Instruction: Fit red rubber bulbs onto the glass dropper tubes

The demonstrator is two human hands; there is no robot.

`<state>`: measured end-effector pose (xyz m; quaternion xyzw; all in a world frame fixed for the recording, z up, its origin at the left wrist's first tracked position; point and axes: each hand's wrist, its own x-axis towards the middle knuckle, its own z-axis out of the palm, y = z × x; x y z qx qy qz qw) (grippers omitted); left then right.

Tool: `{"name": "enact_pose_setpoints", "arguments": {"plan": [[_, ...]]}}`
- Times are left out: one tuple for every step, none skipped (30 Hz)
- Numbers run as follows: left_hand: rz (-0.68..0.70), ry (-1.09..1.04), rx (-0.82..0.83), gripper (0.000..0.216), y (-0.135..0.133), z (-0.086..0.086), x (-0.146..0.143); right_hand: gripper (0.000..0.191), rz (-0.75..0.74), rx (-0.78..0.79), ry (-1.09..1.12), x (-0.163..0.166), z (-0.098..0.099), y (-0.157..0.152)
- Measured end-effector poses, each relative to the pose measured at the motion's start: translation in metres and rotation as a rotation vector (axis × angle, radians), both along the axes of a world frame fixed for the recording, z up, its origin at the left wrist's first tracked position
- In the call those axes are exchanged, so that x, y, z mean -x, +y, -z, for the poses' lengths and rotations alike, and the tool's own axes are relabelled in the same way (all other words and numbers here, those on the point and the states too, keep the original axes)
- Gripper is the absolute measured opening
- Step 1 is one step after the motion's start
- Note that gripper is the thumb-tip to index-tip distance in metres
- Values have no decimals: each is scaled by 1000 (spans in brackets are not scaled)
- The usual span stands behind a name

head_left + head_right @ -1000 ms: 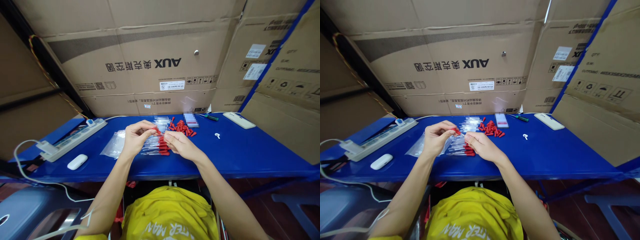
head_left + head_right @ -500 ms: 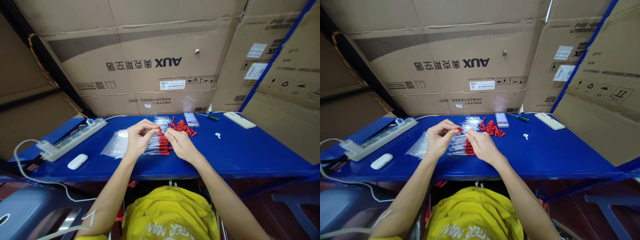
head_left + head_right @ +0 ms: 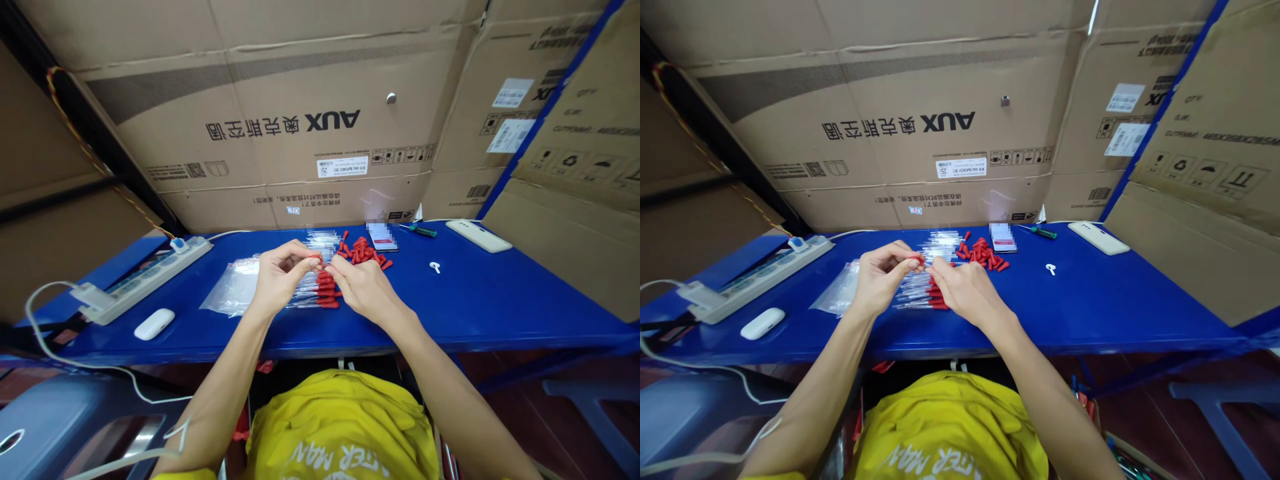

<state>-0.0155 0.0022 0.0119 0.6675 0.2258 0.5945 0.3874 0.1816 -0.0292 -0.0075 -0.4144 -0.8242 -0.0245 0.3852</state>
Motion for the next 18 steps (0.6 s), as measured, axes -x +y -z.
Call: {"name": "enact_pose_setpoints", "arguments": {"plan": [[2, -4, -2, 16, 0, 0, 0, 36, -17, 15, 29, 1, 0, 0], [3, -8, -5, 15, 0, 1, -1, 34, -42, 37, 67, 2, -1, -1], [5, -13, -7, 15, 0, 1, -1, 33, -73, 64, 111, 3, -1, -1], [8, -20, -10, 15, 0, 1, -1, 32, -105, 94, 158, 4, -2, -2], [12, -28, -11, 15, 0, 1, -1, 32, -137, 126, 205, 5, -3, -2], [20, -35, -12, 15, 0, 1, -1, 33, -170, 161, 250, 6, -4, -3], [29, -34, -14, 15, -1, 1, 0, 33, -206, 198, 294, 7, -5, -3], [33, -25, -19, 15, -1, 0, 0, 34, -245, 240, 338, 8, -6, -3], [31, -9, -27, 16, -2, 0, -1, 35, -287, 291, 385, 10, -6, -3], [23, 10, -34, 17, -2, 0, -1, 36, -332, 353, 437, 12, -7, -4], [9, 23, -39, 19, -3, 0, -2, 37, -377, 425, 494, 14, -7, -4], [-9, 27, -38, 20, -3, 1, -3, 39, -417, 503, 556, 15, -7, -4], [-26, 23, -27, 21, -3, 2, -5, 40, -452, 584, 617, 17, -7, -4], [-37, 12, -5, 22, -3, 3, -6, 41, -484, 669, 676, 18, -8, -4], [-40, -5, 26, 23, -3, 5, -8, 42, -512, 752, 730, 18, -8, -3], [-32, -26, 64, 24, -3, 7, -9, 42, -535, 833, 779, 18, -9, -3], [-13, -50, 104, 27, -3, 8, -10, 42, -553, 911, 820, 17, -10, -3], [16, -73, 142, 31, -3, 9, -11, 42, -572, 983, 855, 15, -11, -3]]}}
